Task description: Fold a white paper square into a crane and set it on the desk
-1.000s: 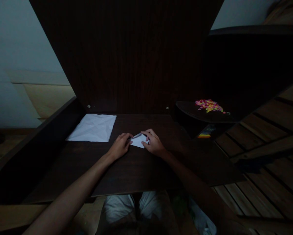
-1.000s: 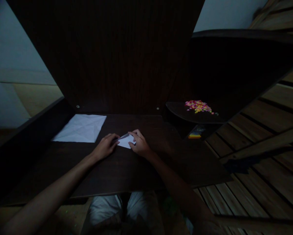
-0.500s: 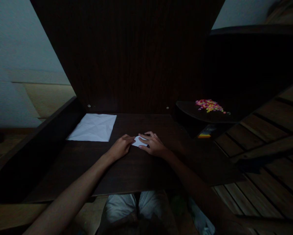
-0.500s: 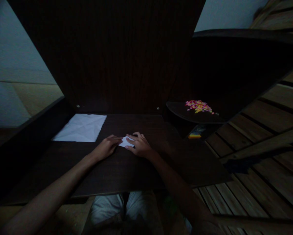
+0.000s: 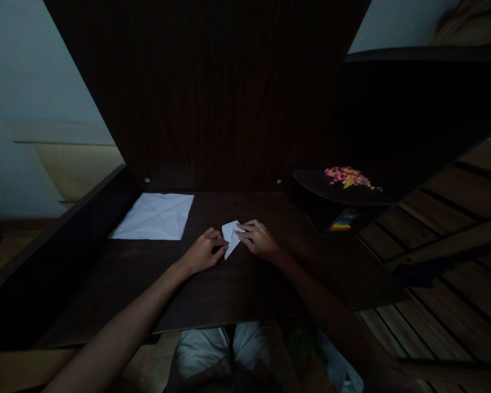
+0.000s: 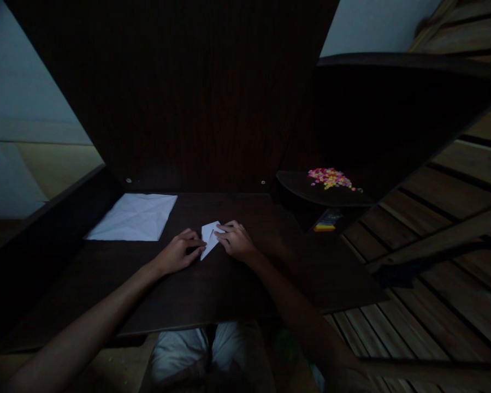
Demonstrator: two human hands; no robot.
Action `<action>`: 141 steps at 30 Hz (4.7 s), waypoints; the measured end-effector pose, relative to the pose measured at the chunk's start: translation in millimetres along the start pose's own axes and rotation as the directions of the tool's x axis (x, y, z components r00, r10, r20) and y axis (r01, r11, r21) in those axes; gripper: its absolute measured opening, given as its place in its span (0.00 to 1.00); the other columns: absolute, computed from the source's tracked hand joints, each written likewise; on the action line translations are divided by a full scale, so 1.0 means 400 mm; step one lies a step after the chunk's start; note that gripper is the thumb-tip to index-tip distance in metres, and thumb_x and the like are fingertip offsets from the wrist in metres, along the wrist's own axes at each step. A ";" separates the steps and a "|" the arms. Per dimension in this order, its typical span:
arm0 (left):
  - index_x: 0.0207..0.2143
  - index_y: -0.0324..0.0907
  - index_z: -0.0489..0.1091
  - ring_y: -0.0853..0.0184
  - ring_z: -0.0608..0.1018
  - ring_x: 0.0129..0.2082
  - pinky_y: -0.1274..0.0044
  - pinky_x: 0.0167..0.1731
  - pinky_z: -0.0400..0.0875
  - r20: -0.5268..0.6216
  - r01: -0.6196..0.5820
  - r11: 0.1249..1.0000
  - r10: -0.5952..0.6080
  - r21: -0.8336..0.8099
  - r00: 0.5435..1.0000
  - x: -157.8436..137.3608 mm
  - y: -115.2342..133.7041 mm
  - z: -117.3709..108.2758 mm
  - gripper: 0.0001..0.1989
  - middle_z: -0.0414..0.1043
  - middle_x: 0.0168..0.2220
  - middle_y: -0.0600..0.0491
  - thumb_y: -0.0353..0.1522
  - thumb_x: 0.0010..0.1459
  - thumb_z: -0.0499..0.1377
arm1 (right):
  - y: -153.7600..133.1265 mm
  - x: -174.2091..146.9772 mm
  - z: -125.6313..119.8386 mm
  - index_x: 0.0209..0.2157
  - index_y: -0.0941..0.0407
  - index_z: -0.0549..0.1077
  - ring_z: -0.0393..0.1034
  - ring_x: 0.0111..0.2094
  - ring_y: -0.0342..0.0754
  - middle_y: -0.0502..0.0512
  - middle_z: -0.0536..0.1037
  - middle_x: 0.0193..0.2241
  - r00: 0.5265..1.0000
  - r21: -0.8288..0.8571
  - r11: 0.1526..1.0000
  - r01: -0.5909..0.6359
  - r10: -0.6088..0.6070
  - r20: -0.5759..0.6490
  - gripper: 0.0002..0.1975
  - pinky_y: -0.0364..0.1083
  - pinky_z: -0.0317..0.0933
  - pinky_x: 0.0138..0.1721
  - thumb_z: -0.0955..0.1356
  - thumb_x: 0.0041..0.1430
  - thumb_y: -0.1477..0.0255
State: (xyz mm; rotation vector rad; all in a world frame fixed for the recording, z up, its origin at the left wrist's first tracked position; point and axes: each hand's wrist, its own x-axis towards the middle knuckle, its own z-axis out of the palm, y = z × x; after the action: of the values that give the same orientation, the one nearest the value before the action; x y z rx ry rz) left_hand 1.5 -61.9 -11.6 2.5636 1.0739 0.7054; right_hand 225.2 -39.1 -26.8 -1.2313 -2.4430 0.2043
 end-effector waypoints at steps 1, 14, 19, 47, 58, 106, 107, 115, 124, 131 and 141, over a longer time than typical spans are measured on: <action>0.39 0.42 0.77 0.62 0.71 0.38 0.69 0.42 0.69 0.005 -0.001 1.000 0.001 -0.002 1.000 0.000 -0.002 0.002 0.13 0.72 0.32 0.48 0.33 0.62 0.52 | 0.002 0.002 0.003 0.48 0.52 0.76 0.65 0.50 0.53 0.55 0.73 0.53 1.000 0.021 1.000 0.008 -0.008 -0.008 0.14 0.55 0.60 0.51 0.65 0.62 0.71; 0.58 0.41 0.63 0.58 0.57 0.64 0.57 0.61 0.53 0.142 -0.025 0.998 0.016 0.058 0.990 0.004 -0.066 0.018 0.22 0.58 0.62 0.44 0.39 0.65 0.50 | -0.025 -0.008 0.002 0.55 0.55 0.70 0.53 0.63 0.58 0.59 0.66 0.58 0.995 0.038 0.999 -0.029 0.025 0.100 0.24 0.60 0.52 0.59 0.66 0.60 0.59; 0.59 0.43 0.62 0.59 0.56 0.65 0.58 0.61 0.53 0.163 -0.060 0.996 0.048 0.071 0.986 0.003 -0.072 0.009 0.22 0.57 0.63 0.46 0.38 0.64 0.51 | -0.023 -0.006 0.003 0.55 0.55 0.69 0.53 0.63 0.58 0.60 0.65 0.59 0.993 0.031 0.999 -0.020 0.016 0.113 0.25 0.60 0.52 0.59 0.66 0.60 0.58; 0.59 0.41 0.63 0.52 0.64 0.57 0.57 0.56 0.57 0.181 -0.132 0.971 0.096 0.201 0.979 -0.003 -0.056 -0.003 0.26 0.60 0.60 0.42 0.43 0.62 0.53 | -0.015 -0.008 -0.002 0.61 0.53 0.62 0.45 0.65 0.60 0.57 0.59 0.62 0.981 0.090 0.996 0.012 -0.029 0.191 0.28 0.61 0.45 0.61 0.64 0.61 0.58; 0.64 0.42 0.54 0.56 0.49 0.67 0.58 0.62 0.49 0.249 -0.091 0.983 0.049 0.162 0.967 -0.002 -0.055 0.006 0.28 0.50 0.66 0.47 0.43 0.65 0.49 | -0.025 -0.005 0.000 0.61 0.52 0.62 0.45 0.65 0.61 0.56 0.58 0.63 0.981 0.071 0.998 0.004 -0.018 0.192 0.28 0.61 0.45 0.61 0.65 0.61 0.59; 0.62 0.40 0.54 0.54 0.67 0.55 0.59 0.55 0.59 -0.079 0.296 0.954 -0.298 -0.039 0.951 0.005 -0.013 0.041 0.38 0.69 0.53 0.44 0.43 0.53 0.62 | -0.034 0.014 0.020 0.49 0.56 0.72 0.68 0.36 0.48 0.56 0.77 0.41 0.956 0.405 0.881 -0.246 0.290 -0.051 0.23 0.49 0.63 0.39 0.71 0.48 0.76; 0.61 0.41 0.54 0.54 0.67 0.54 0.59 0.55 0.59 -0.087 0.284 0.957 -0.288 -0.061 0.954 0.006 -0.012 0.041 0.36 0.70 0.52 0.45 0.41 0.53 0.62 | -0.035 0.014 0.019 0.48 0.56 0.73 0.67 0.37 0.49 0.56 0.77 0.40 0.960 0.410 0.882 -0.231 0.276 -0.053 0.22 0.48 0.63 0.38 0.71 0.48 0.76; 0.57 0.41 0.58 0.60 0.74 0.44 0.65 0.48 0.67 -0.116 0.261 0.931 -0.297 -0.254 0.948 0.010 -0.015 0.037 0.33 0.72 0.44 0.49 0.34 0.50 0.65 | -0.039 0.012 0.016 0.50 0.55 0.71 0.65 0.43 0.52 0.56 0.75 0.41 0.974 0.406 0.897 -0.175 0.218 -0.061 0.25 0.51 0.62 0.43 0.72 0.48 0.75; 0.54 0.42 0.62 0.65 0.74 0.36 0.71 0.40 0.71 -0.148 0.220 0.935 -0.268 -0.276 0.952 0.010 -0.025 0.036 0.26 0.72 0.39 0.51 0.28 0.52 0.61 | -0.044 0.012 0.019 0.47 0.56 0.73 0.67 0.35 0.48 0.53 0.77 0.34 0.979 0.409 0.895 -0.176 0.203 -0.024 0.22 0.48 0.63 0.39 0.72 0.47 0.77; 0.43 0.43 0.73 0.62 0.73 0.41 0.68 0.45 0.68 -0.045 0.128 0.978 -0.137 -0.162 0.990 0.011 -0.024 0.025 0.13 0.74 0.39 0.50 0.26 0.58 0.54 | -0.043 0.009 0.011 0.32 0.56 0.74 0.66 0.34 0.48 0.52 0.75 0.30 0.992 0.363 0.932 -0.020 0.065 -0.112 0.06 0.47 0.62 0.37 0.70 0.50 0.80; 0.43 0.47 0.76 0.63 0.72 0.40 0.70 0.43 0.69 0.047 -0.034 0.995 0.039 -0.096 0.998 -0.001 -0.040 -0.009 0.12 0.71 0.37 0.49 0.32 0.62 0.54 | -0.021 0.000 0.012 0.32 0.56 0.77 0.67 0.38 0.48 0.55 0.75 0.34 0.974 0.292 0.929 0.225 -0.221 -0.048 0.05 0.48 0.63 0.41 0.67 0.58 0.77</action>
State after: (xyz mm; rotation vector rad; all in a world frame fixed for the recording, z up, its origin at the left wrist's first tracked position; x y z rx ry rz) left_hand -10.2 -51.0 -15.4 2.5114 0.9569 0.6823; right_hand 217.1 -43.8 -28.5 -0.8175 -2.4064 0.4755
